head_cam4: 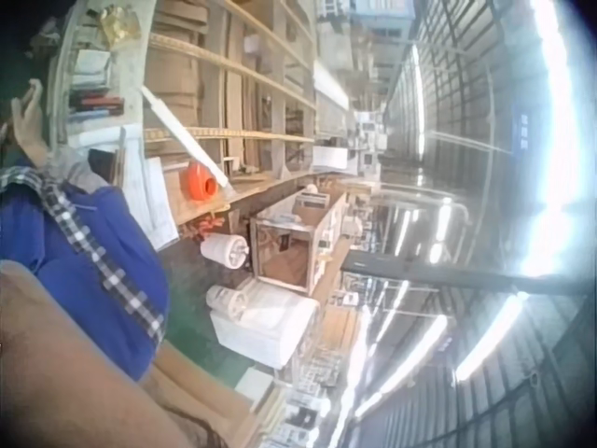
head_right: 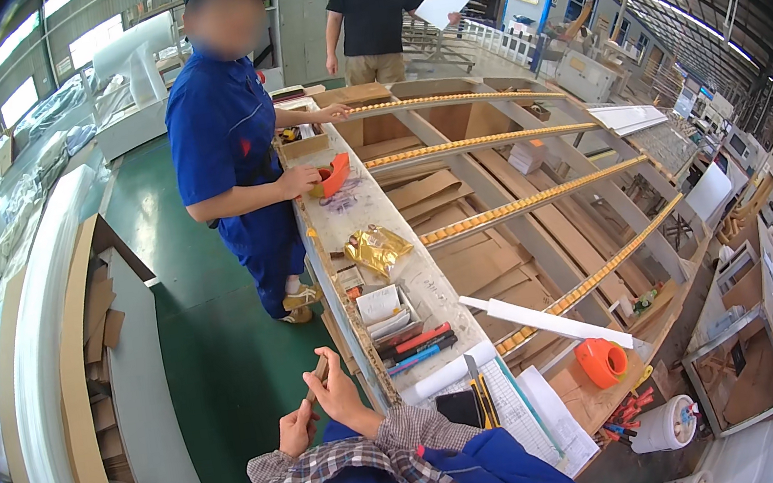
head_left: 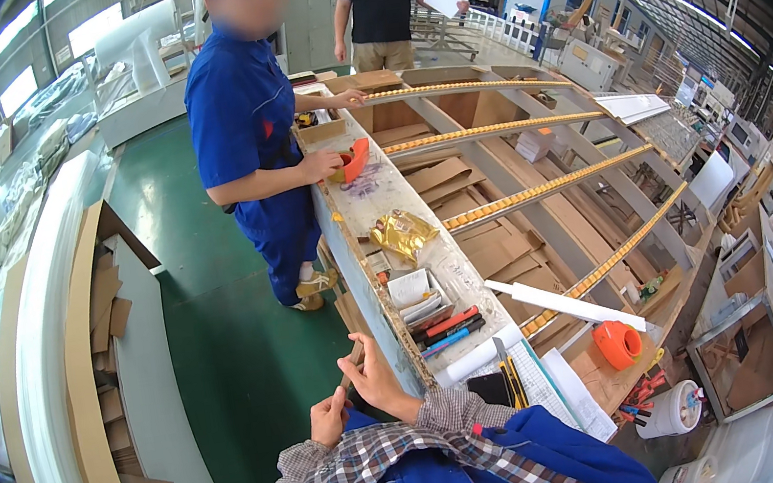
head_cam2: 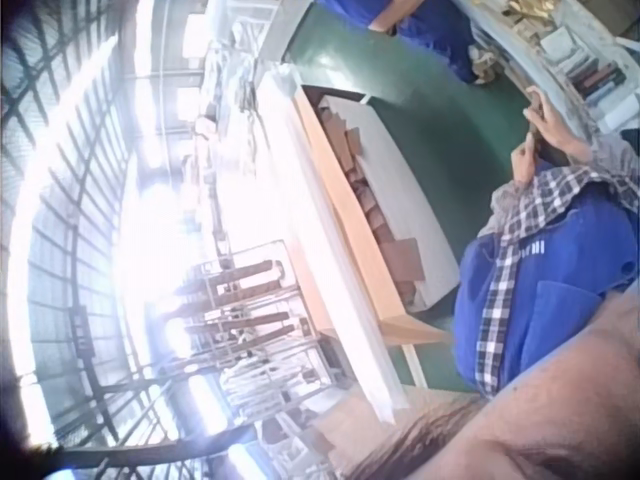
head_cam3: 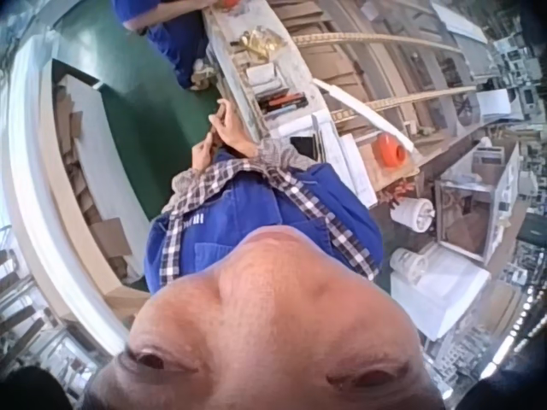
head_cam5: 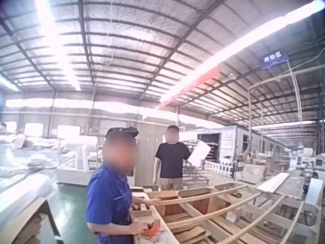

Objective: The person handles small wooden pieces at a workbench, repeatedly picking them up, turning them over, and placing them back down. Another worker across the table also handles wood and tools. The camera wearer's actions remain repetitive without a clear final assembly state shown.

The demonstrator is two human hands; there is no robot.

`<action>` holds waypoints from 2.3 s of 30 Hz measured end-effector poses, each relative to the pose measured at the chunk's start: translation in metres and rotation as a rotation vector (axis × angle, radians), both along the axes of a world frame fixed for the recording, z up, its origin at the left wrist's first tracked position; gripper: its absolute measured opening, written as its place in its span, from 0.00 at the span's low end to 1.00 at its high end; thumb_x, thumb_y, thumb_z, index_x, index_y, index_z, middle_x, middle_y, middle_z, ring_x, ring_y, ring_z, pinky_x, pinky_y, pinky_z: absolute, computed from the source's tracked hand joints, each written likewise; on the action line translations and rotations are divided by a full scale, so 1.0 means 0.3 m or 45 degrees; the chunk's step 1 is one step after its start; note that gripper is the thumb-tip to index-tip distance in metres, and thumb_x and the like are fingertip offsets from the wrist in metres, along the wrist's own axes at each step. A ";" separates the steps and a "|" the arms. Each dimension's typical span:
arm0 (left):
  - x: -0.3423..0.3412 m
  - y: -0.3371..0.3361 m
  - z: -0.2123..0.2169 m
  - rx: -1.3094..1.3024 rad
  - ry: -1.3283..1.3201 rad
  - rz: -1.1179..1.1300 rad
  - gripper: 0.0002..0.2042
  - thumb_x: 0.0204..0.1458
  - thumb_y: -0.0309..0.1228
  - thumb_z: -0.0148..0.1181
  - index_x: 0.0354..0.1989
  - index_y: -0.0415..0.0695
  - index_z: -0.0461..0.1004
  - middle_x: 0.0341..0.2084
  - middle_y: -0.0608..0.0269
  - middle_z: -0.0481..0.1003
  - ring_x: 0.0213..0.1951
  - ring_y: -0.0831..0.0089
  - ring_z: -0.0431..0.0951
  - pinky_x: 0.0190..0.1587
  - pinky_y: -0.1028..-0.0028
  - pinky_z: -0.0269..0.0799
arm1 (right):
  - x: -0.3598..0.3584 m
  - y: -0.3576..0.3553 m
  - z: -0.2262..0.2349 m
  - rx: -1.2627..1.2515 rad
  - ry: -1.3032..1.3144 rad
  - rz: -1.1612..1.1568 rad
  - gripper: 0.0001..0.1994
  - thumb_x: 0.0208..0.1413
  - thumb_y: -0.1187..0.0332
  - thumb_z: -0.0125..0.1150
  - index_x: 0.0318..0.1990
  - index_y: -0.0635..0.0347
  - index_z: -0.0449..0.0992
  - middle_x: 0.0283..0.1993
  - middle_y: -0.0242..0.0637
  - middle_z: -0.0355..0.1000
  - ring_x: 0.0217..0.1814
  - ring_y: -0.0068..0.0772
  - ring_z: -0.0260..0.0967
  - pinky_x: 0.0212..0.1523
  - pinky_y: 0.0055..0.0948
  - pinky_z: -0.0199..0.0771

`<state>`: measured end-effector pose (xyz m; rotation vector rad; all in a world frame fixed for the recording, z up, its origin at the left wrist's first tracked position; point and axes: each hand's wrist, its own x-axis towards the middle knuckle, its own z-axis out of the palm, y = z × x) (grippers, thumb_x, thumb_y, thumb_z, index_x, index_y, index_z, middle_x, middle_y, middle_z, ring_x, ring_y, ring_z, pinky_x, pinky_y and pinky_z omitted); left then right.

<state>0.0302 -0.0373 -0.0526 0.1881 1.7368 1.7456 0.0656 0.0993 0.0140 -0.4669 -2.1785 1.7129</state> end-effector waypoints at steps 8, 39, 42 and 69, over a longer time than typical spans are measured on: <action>-0.038 0.015 -0.114 0.001 0.184 -0.037 0.28 0.58 0.51 0.41 0.23 0.37 0.74 0.07 0.64 0.67 0.10 0.79 0.66 0.13 0.78 0.56 | -0.052 0.021 -0.111 0.082 0.120 -0.052 0.26 0.52 0.65 0.58 0.57 0.58 0.56 0.33 0.38 0.65 0.33 0.29 0.64 0.35 0.28 0.66; -0.010 0.002 0.045 0.007 -0.153 -0.072 0.28 0.56 0.54 0.41 0.30 0.39 0.75 0.10 0.65 0.68 0.11 0.80 0.63 0.14 0.81 0.54 | -0.027 0.023 -0.049 -0.127 0.104 0.070 0.25 0.56 0.70 0.54 0.61 0.58 0.54 0.37 0.32 0.64 0.36 0.20 0.63 0.35 0.20 0.65; -0.015 0.006 0.045 0.000 -0.164 -0.079 0.28 0.56 0.55 0.41 0.30 0.38 0.75 0.10 0.64 0.68 0.11 0.80 0.62 0.13 0.81 0.53 | -0.028 0.023 -0.051 -0.123 0.108 0.067 0.25 0.56 0.71 0.53 0.61 0.58 0.54 0.37 0.33 0.65 0.36 0.21 0.63 0.35 0.20 0.65; -0.015 0.018 0.043 -0.073 -0.109 -0.051 0.26 0.57 0.51 0.44 0.27 0.38 0.76 0.09 0.64 0.68 0.10 0.78 0.64 0.14 0.79 0.56 | -0.029 0.037 -0.078 -0.142 0.020 0.054 0.24 0.56 0.74 0.49 0.60 0.60 0.52 0.43 0.41 0.66 0.44 0.29 0.68 0.44 0.25 0.69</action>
